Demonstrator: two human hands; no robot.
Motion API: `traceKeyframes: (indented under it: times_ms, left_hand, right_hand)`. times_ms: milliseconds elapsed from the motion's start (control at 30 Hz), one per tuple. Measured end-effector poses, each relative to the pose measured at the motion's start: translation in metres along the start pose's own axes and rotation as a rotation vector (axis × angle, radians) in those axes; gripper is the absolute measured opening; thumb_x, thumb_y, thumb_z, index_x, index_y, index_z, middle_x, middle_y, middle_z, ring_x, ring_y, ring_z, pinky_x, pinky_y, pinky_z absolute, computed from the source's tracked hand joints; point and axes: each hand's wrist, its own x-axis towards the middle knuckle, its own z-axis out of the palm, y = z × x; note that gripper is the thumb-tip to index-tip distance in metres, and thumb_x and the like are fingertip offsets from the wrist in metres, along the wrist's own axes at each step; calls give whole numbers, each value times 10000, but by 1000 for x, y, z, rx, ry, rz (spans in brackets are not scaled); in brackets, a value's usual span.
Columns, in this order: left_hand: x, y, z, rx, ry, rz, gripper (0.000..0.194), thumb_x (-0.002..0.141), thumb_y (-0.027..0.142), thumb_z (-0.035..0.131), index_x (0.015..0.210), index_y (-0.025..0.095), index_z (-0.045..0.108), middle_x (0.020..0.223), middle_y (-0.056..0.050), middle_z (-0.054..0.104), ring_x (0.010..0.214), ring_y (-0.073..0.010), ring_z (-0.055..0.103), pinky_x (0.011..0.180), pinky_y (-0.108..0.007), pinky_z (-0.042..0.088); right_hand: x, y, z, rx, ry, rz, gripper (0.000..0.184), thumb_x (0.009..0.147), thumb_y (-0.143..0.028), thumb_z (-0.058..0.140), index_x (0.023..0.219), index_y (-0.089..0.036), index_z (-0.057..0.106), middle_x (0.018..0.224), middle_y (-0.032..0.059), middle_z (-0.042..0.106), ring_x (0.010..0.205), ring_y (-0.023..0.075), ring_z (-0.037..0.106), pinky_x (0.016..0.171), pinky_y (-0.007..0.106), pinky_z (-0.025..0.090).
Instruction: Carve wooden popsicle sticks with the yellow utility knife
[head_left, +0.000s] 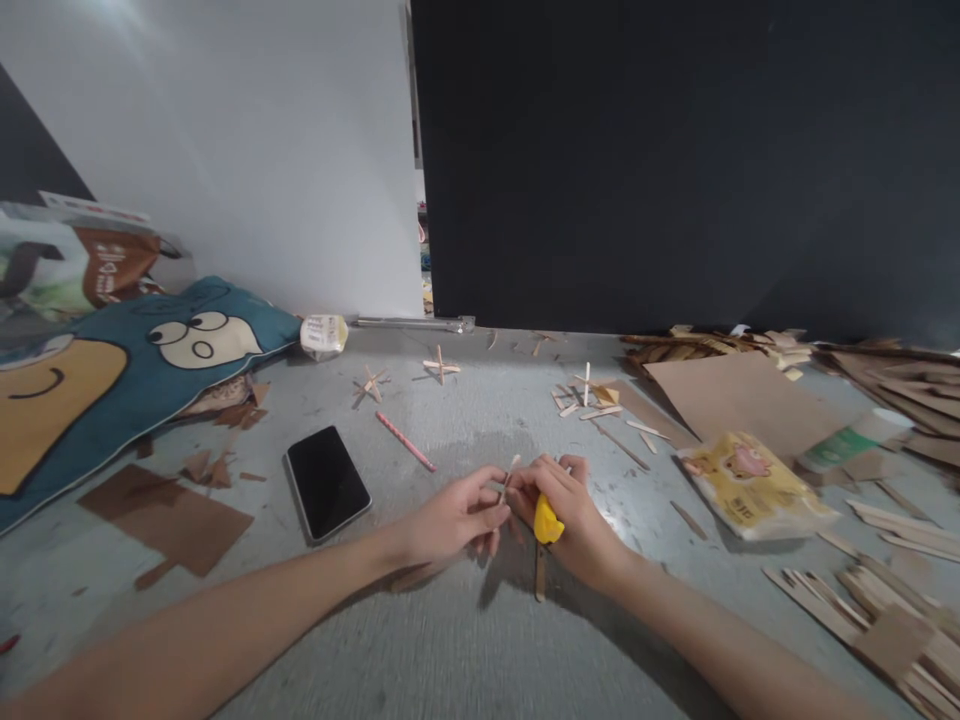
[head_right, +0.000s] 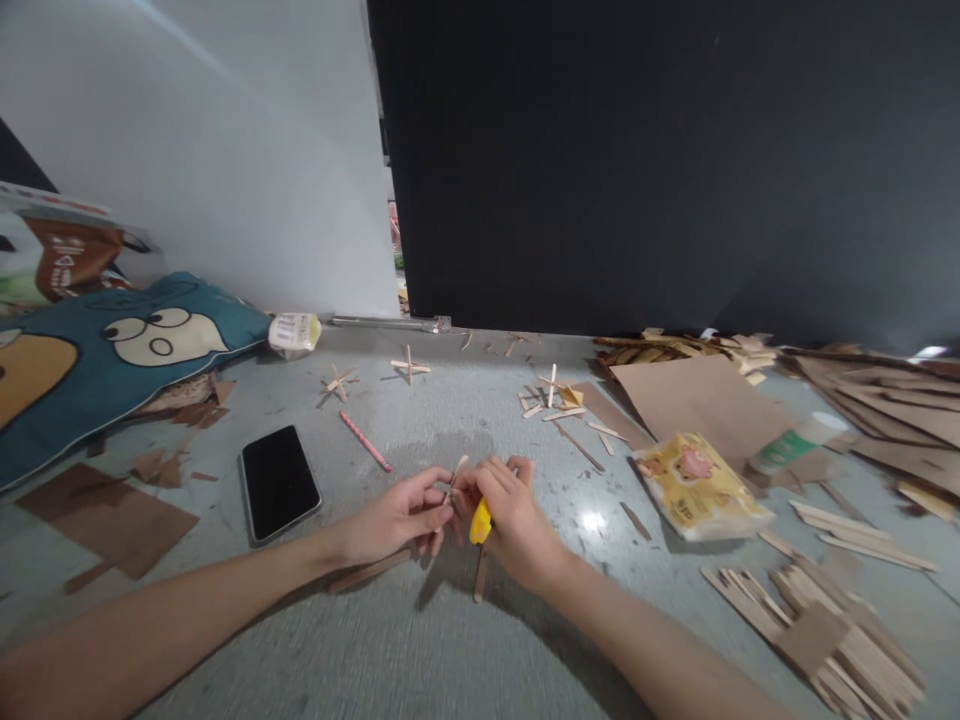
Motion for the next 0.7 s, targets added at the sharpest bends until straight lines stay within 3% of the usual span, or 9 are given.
traceKeyframes:
  times_ms: [333, 433, 567, 700]
  left_hand:
    - [3, -14, 4, 28, 99, 28, 276, 925, 402, 708, 999, 203, 532, 722, 41, 627, 551, -95, 550, 551, -232, 426]
    - [4, -13, 5, 8, 139, 40, 237, 910, 374, 703, 942, 204, 542, 685, 42, 626, 512, -98, 565, 513, -223, 426]
    - [4, -11, 5, -47, 160, 45, 294, 885, 424, 725, 859, 205, 530, 619, 38, 625, 469, -107, 569, 487, -226, 445]
    - [6, -9, 2, -34, 176, 77, 408, 862, 535, 769, 867, 193, 546, 624, 30, 643, 466, -109, 582, 480, -226, 443]
  right_hand:
    - [0, -7, 7, 150, 2, 105, 169, 1049, -176, 537, 902, -259, 542, 757, -18, 656, 704, 197, 616, 761, 376, 374]
    - [-1, -9, 7, 172, -13, 73, 161, 1058, -195, 531, 910, -259, 530, 768, -18, 641, 703, 194, 605, 749, 373, 376]
    - [-3, -10, 5, 108, -9, -24, 160, 1054, -140, 504, 932, -237, 537, 798, -22, 623, 720, 169, 594, 768, 359, 341]
    - [-4, -9, 4, 44, 84, -28, 146, 1046, -121, 519, 971, -236, 567, 764, -31, 602, 721, 171, 585, 785, 362, 323]
